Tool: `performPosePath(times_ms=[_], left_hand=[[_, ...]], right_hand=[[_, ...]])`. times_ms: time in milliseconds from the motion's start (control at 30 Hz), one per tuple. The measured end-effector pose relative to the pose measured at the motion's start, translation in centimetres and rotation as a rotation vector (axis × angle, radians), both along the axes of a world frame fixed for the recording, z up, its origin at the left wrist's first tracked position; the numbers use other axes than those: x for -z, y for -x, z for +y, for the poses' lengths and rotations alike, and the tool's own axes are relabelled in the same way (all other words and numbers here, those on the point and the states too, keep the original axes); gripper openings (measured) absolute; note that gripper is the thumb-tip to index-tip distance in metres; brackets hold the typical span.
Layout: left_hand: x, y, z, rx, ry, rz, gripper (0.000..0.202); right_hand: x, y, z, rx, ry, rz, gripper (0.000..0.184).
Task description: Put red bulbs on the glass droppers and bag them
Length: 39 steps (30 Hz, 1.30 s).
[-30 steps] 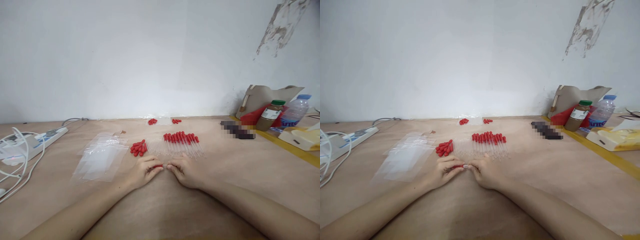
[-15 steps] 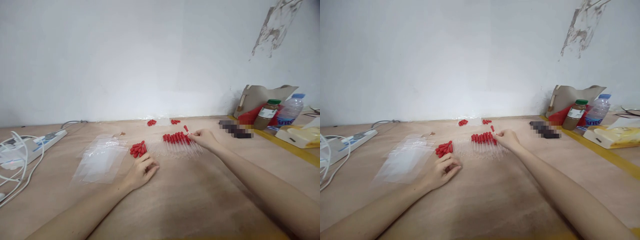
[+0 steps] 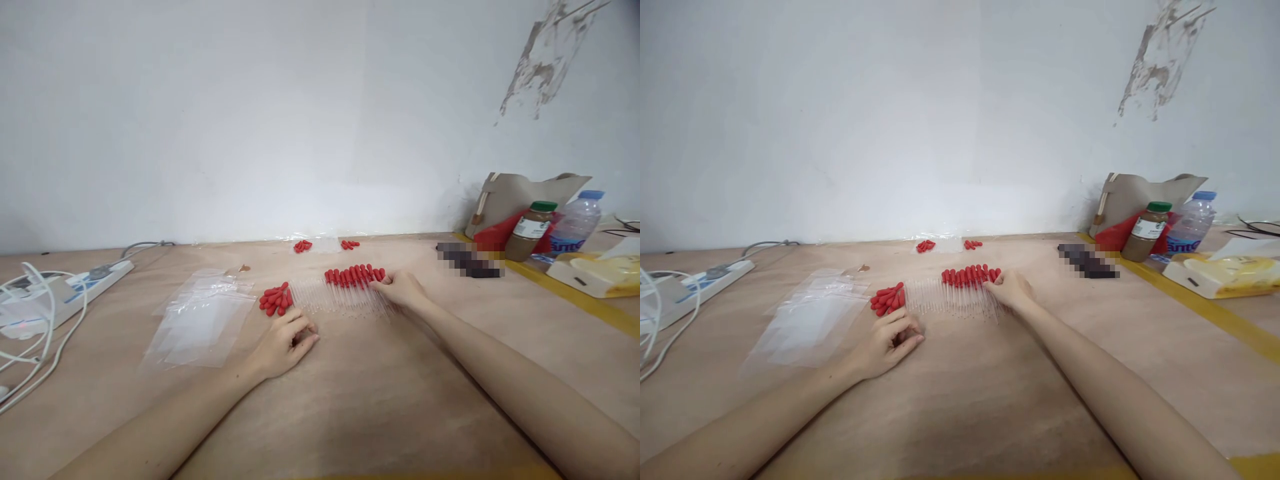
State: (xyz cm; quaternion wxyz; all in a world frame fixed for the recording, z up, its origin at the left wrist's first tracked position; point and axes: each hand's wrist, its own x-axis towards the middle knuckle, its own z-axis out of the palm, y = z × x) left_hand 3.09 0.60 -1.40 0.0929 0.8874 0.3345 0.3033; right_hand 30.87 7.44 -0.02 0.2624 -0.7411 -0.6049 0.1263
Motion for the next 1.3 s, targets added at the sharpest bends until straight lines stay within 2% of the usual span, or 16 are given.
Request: performPosePath(times_ms=[133,267,333,467,533,733,833,933,1000,1067,1133,1300], left_hand=[[0.1,0.0,0.1,-0.001,-0.016,-0.014,0.013],[-0.2,-0.1,-0.1,-0.068,-0.066,-0.028,0.022],[-0.5,-0.2,-0.2,-0.12,-0.084,-0.051,0.019],[-1.0,0.1,0.3,-0.276,-0.079,-0.094,0.011],[-0.9,0.5,0.9,-0.348,-0.067,-0.129,0.011],[0.1,1.5,1.8,-0.477,-0.044,-0.204,0.011],[-0.6,1.8,2.0,-0.5,-0.095,-0.171,0.012],[-2.1,3.1,3.6,-0.568,-0.121,-0.136,0.02],[-3.0,4.2,5.3,-0.62,-0.029,-0.122,0.026],[-3.6,5.2,7.4,-0.685,0.181,-0.117,0.028],[-3.9,5.8,9.2,-0.704,0.32,-0.103,0.029],[-3.5,5.0,11.8,-0.627,0.639,-0.06,0.03]], right_hand=[[-0.2,0.0,-0.2,0.0,0.011,-0.023,0.033],[-0.7,0.6,-0.9,-0.026,-0.072,-0.032,0.028],[-1.0,1.7,-1.4,-0.118,-0.113,0.0,0.022],[-1.3,5.2,-2.0,-0.388,-0.124,0.013,0.014],[-1.4,7.2,-1.9,-0.436,-0.105,-0.033,0.013],[-1.6,10.9,-0.2,-0.245,0.031,-0.146,0.021],[-1.7,11.3,0.5,-0.217,0.062,-0.159,0.025],[-1.7,11.4,0.9,-0.192,0.092,-0.168,0.028],[-1.8,11.5,1.2,-0.18,0.111,-0.169,0.029],[-1.9,11.6,1.3,-0.169,0.131,-0.167,0.028],[-2.1,11.8,1.5,-0.157,0.149,-0.164,0.028],[-2.4,12.3,1.8,-0.13,0.184,-0.151,0.029]])
